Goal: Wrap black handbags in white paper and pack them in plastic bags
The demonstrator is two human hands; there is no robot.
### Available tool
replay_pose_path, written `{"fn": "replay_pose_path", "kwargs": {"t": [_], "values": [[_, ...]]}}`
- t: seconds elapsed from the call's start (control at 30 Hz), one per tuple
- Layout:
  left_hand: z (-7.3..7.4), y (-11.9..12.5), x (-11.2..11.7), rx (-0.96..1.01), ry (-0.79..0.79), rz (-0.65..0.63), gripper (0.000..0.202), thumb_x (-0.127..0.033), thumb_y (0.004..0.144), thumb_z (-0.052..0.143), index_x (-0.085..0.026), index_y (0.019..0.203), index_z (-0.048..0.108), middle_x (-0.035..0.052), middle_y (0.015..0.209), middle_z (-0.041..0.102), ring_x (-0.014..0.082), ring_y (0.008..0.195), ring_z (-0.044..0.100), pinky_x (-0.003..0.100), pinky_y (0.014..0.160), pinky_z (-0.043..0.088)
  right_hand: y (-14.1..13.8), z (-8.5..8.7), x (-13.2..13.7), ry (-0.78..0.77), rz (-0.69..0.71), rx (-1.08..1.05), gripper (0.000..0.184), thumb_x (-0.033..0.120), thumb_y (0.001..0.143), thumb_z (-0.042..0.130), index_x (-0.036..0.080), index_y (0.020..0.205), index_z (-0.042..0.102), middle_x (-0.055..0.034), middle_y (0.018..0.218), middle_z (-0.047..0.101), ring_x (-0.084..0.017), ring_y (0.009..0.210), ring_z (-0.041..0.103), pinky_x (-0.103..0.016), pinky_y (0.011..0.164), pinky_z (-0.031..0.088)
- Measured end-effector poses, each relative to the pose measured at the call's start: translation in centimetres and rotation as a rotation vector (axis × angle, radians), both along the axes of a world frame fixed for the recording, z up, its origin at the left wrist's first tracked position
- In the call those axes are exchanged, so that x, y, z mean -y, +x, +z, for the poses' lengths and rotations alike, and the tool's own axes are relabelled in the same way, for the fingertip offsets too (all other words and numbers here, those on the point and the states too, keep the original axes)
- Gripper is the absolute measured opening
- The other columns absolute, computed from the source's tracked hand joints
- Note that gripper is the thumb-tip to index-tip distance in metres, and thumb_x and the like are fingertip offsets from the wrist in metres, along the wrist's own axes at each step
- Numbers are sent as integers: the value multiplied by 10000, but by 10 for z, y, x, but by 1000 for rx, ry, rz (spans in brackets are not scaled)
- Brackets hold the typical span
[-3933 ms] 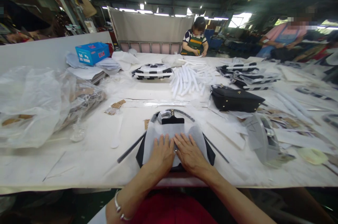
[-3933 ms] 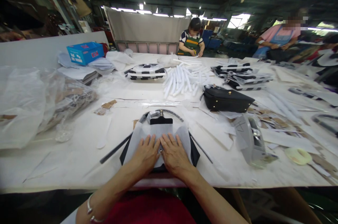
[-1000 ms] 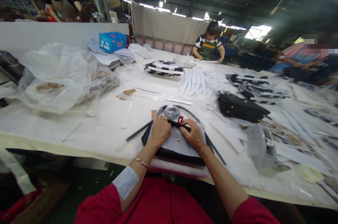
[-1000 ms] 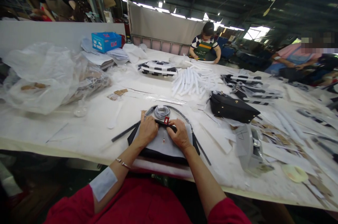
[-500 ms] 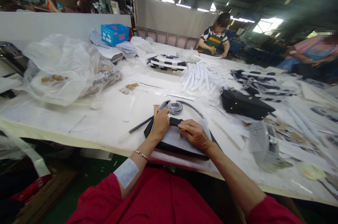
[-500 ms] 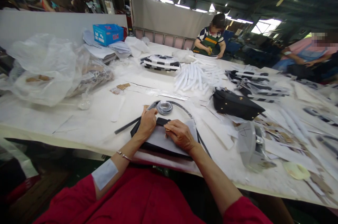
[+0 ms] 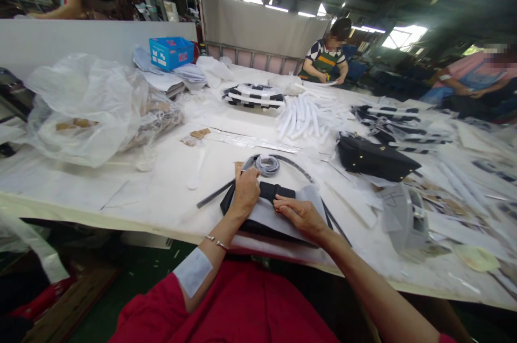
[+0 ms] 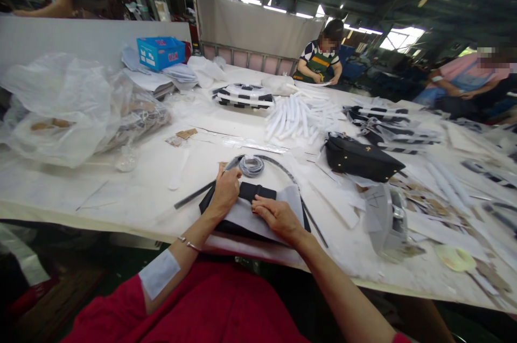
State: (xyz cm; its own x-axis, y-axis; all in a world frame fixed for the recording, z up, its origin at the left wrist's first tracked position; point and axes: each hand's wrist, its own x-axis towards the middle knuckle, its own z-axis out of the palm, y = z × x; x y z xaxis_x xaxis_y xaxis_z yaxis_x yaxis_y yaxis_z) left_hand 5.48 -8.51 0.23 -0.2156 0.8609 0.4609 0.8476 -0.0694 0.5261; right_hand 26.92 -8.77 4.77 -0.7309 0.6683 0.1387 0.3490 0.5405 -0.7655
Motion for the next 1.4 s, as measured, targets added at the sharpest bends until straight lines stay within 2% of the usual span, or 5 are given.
{"fn": "replay_pose_path", "kwargs": {"t": [0.43, 0.63, 0.8, 1.17, 1.4], "values": [[16, 3, 2, 21, 32, -58, 257, -51, 877, 383, -191, 953, 585, 54, 958, 690, 214, 980, 622, 491, 1116, 259, -19, -35, 15, 324, -151, 10, 167, 130, 824, 677, 200, 970, 716, -89, 1063, 731, -269, 1169, 607, -460, 999, 501], [42, 16, 52, -113, -140, -392, 110, -171, 913, 504, -211, 884, 603, 24, 869, 652, 185, 842, 608, 295, 780, 470, -13, -32, 11, 161, -220, -31, 188, 176, 807, 690, 231, 983, 725, -58, 1037, 729, -242, 1074, 630, -440, 958, 504], [18, 16, 85, -281, -189, -474, 189, -200, 949, 485, -205, 812, 615, 19, 818, 629, 176, 800, 585, 291, 748, 452, -10, -27, 8, 157, -133, -51, 213, 128, 827, 626, 247, 950, 753, -45, 1010, 746, -232, 1066, 637, -430, 964, 491], [-4, 11, 84, -264, 114, -528, 283, -186, 955, 398, -262, 1060, 650, 56, 1031, 702, 194, 908, 665, 318, 796, 538, -23, 8, -28, 183, 217, 270, 159, 119, 790, 705, 234, 868, 782, 2, 827, 698, -151, 871, 635, -222, 780, 487], [-8, 7, 78, -340, 286, -580, 366, -152, 929, 386, -279, 1170, 630, 25, 1061, 726, 182, 906, 689, 277, 800, 577, -19, -13, -27, 261, 143, 261, 139, 134, 834, 664, 184, 918, 762, -40, 999, 675, -132, 851, 627, -211, 783, 480]]}}
